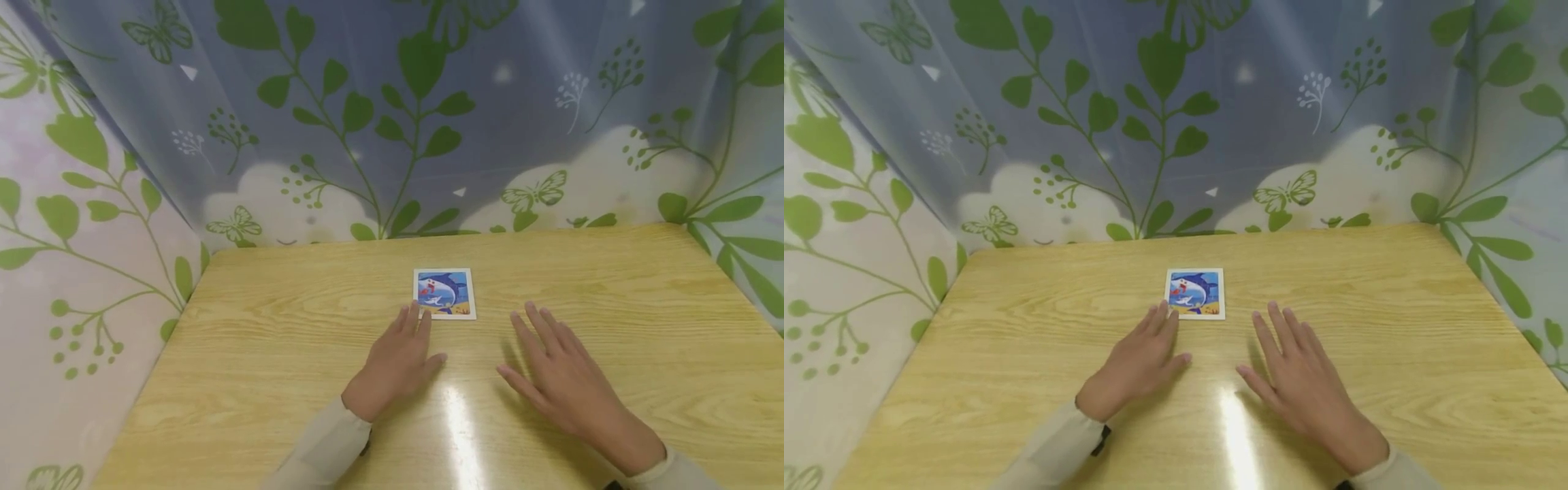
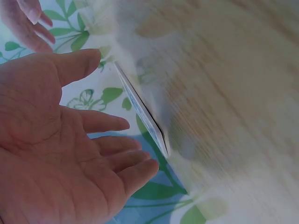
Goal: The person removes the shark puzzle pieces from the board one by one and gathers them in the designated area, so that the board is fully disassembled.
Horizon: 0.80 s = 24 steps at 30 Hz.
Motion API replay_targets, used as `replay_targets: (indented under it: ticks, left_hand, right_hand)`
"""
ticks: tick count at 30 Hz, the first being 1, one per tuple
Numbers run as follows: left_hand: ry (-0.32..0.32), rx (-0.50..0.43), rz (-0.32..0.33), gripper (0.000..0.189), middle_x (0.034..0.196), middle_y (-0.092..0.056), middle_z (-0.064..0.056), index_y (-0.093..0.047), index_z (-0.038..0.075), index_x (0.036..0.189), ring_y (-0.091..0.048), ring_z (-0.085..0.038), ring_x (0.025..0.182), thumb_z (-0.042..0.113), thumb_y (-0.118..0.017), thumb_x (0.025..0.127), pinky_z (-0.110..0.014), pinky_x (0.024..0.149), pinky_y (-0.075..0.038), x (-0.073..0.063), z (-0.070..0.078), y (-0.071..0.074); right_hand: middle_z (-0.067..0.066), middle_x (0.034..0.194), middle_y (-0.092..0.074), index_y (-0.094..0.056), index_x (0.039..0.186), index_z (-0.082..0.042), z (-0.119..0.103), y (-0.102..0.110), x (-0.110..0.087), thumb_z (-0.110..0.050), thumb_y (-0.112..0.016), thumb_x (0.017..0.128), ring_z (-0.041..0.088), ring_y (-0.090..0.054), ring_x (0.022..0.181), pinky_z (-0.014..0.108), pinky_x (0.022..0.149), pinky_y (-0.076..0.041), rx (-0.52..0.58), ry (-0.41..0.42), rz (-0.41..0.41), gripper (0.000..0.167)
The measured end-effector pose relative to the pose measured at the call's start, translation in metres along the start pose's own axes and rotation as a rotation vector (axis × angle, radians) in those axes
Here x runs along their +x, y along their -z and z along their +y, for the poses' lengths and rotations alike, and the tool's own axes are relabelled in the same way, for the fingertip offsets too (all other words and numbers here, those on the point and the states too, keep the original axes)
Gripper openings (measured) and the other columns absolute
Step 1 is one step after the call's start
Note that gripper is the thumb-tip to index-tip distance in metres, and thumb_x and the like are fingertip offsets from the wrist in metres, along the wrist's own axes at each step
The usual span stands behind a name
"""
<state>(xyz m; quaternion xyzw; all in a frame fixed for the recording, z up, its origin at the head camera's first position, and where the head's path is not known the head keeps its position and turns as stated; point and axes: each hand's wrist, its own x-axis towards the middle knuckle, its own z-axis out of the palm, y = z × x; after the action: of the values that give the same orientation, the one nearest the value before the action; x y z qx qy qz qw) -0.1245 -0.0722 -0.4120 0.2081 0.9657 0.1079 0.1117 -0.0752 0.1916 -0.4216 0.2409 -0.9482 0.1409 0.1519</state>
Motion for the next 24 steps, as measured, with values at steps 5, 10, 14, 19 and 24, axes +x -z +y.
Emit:
replay_targets:
  ticks: [5,10,14,19,24]
  left_hand:
    - [-0.016,0.02,-0.027,0.074,0.166,-0.016,-0.019,-0.026,0.001,0.158,-0.015,-0.035,0.153,0.046,-0.049,0.105,-0.04,0.123,-0.018,0.005,0.005,0.001]
    - [-0.025,0.052,-0.055,0.073,0.165,-0.02,-0.018,-0.027,0.0,0.158,-0.019,-0.035,0.152,0.046,-0.049,0.105,-0.04,0.123,-0.019,0.008,0.006,0.001]
    - [-0.04,0.096,-0.073,0.071,0.164,-0.025,-0.016,-0.031,0.0,0.156,-0.025,-0.033,0.151,0.047,-0.048,0.105,-0.039,0.122,-0.022,0.007,0.006,0.0]
    - [-0.068,0.137,-0.076,0.069,0.163,-0.03,-0.016,-0.035,0.0,0.155,-0.03,-0.032,0.149,0.047,-0.047,0.106,-0.04,0.12,-0.027,0.001,0.008,-0.002]
    - [-0.094,0.146,-0.067,0.068,0.162,-0.032,-0.016,-0.038,0.0,0.153,-0.033,-0.033,0.148,0.047,-0.047,0.105,-0.042,0.119,-0.029,-0.012,0.014,-0.005]
  right_hand:
    - [0.03,0.158,-0.03,-0.036,0.153,0.001,-0.005,-0.001,0.004,-0.048,-0.06,0.099,0.051,-0.034,0.14,0.062,0.112,-0.031,0.02,0.009,-0.022,0.076]
    - [0.029,0.157,-0.032,-0.039,0.151,0.003,-0.008,-0.003,0.006,-0.045,-0.062,0.099,0.049,-0.036,0.139,0.063,0.108,-0.035,0.039,0.036,-0.021,0.075]
    - [0.03,0.156,-0.033,-0.041,0.15,0.005,-0.009,-0.004,0.006,-0.043,-0.064,0.098,0.05,-0.039,0.137,0.063,0.106,-0.038,0.047,0.064,-0.002,0.074]
    - [0.03,0.156,-0.033,-0.04,0.15,0.004,-0.01,-0.006,0.007,-0.042,-0.065,0.098,0.049,-0.04,0.137,0.063,0.106,-0.038,0.052,0.075,-0.002,0.074]
    - [0.03,0.156,-0.032,-0.039,0.151,0.004,-0.009,-0.008,0.009,-0.042,-0.065,0.098,0.048,-0.039,0.138,0.062,0.107,-0.038,0.057,0.082,-0.018,0.075]
